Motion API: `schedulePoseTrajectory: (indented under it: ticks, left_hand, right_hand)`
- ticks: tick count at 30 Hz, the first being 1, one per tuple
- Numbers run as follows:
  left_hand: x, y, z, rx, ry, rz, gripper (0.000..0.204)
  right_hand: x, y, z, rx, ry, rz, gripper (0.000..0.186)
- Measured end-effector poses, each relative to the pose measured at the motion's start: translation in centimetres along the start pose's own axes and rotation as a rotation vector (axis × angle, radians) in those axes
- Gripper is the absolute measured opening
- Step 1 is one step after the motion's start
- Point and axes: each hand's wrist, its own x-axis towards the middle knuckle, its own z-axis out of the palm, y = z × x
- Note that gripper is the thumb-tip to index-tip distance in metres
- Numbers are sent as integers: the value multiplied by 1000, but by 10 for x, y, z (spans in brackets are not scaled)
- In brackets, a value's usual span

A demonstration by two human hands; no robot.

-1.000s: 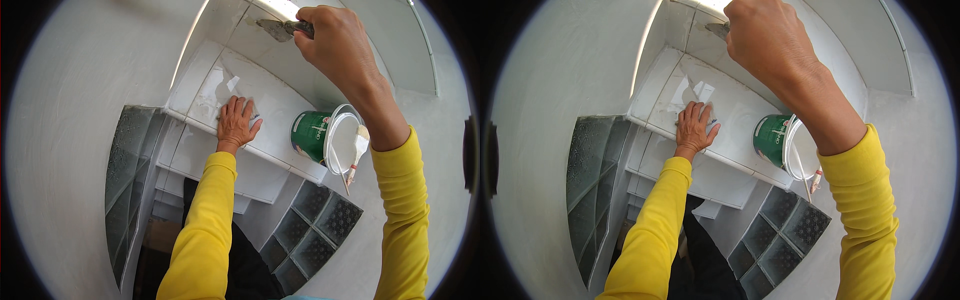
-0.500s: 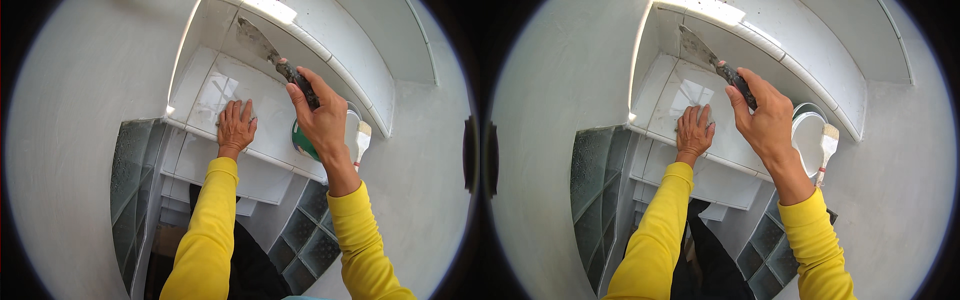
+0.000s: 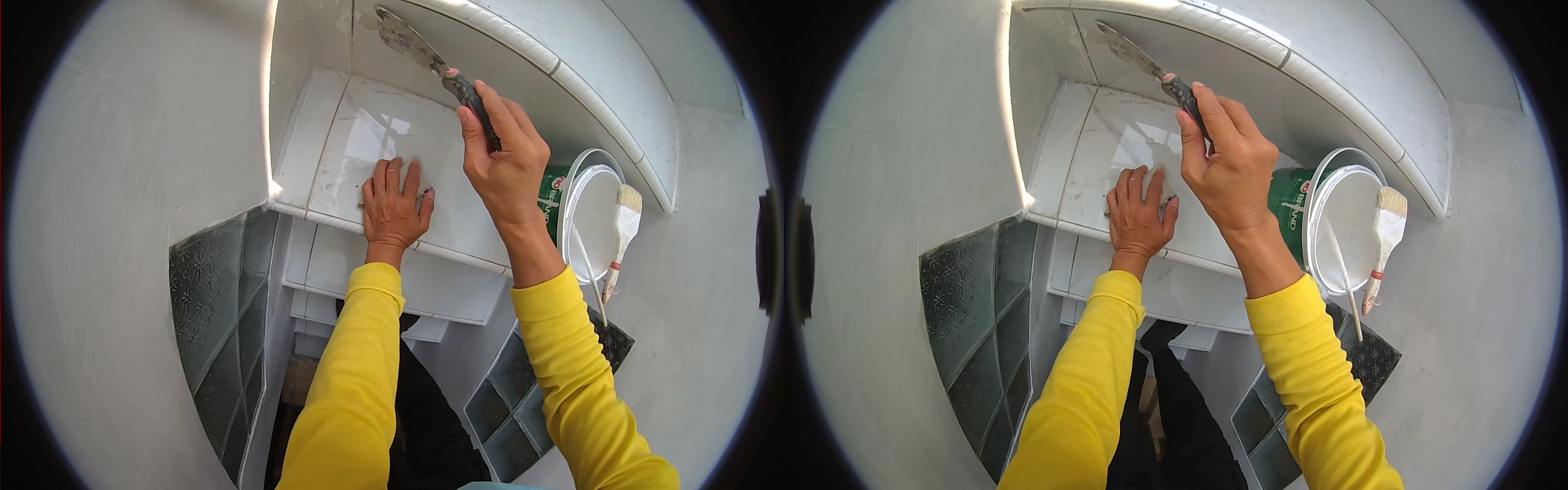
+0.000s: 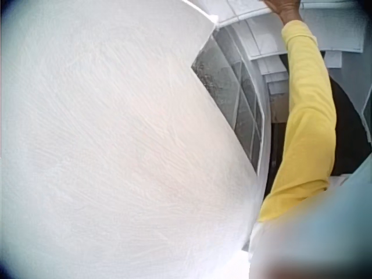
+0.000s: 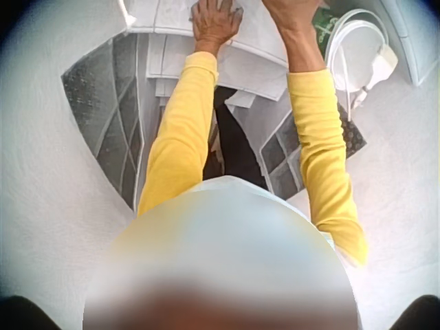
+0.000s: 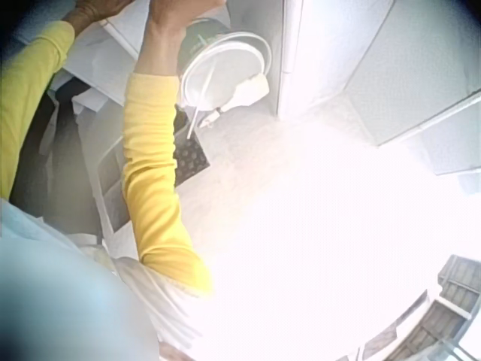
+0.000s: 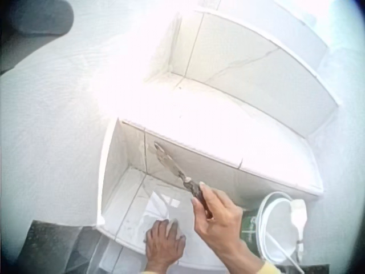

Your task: Repairing a wall by applying joint compound to a corner seam.

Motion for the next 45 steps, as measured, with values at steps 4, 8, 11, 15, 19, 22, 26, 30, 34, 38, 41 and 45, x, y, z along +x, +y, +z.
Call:
schedulePoseTrajectory:
  ticks: [4, 8, 11, 15, 19, 22, 26, 30, 34, 38, 41, 45]
  left_hand:
    - [-3, -2, 2, 16, -15, -1, 54]
    - [-2, 6, 2, -3, -25, -12, 55]
    - [0, 2, 3, 14, -13, -3, 55]
    - [-4, 1, 4, 32, -40, -25, 55]
    - [-1, 0, 4, 1, -16, -3, 56]
    - [-2, -1, 3, 21, -31, -13, 58]
    - [-2, 2, 1, 7, -31, -15, 56]
    - [-1, 1, 4, 36, -39, -10, 55]
    - [-2, 0, 3, 22, -31, -10, 55]
    - [-1, 2, 4, 27, -46, -13, 55]
    - [0, -3, 2, 45, -51, -18, 55]
    - [-1, -1, 2, 33, -53, -18, 56]
  right_hand:
    - [-20, -1, -9, 3, 77, 17, 29]
    - [-6, -9, -4, -37, 21, 38, 28]
    - [-10, -11, 0, -46, 43, 23, 29]
    - [-20, -10, -5, -36, 67, 67, 28]
    - [-10, -20, 6, -43, -25, 121, 28]
    - [-18, -17, 2, -10, 38, 78, 28]
    - [-12, -20, 2, -29, 34, 129, 28]
    - [-15, -22, 5, -11, 2, 93, 27]
    - [-15, -22, 4, -24, 72, 144, 27]
    - [-10, -26, 2, -45, -10, 117, 28]
    - [-16, -24, -4, -28, 42, 175, 29]
    - [-6, -28, 7, -32, -24, 156, 28]
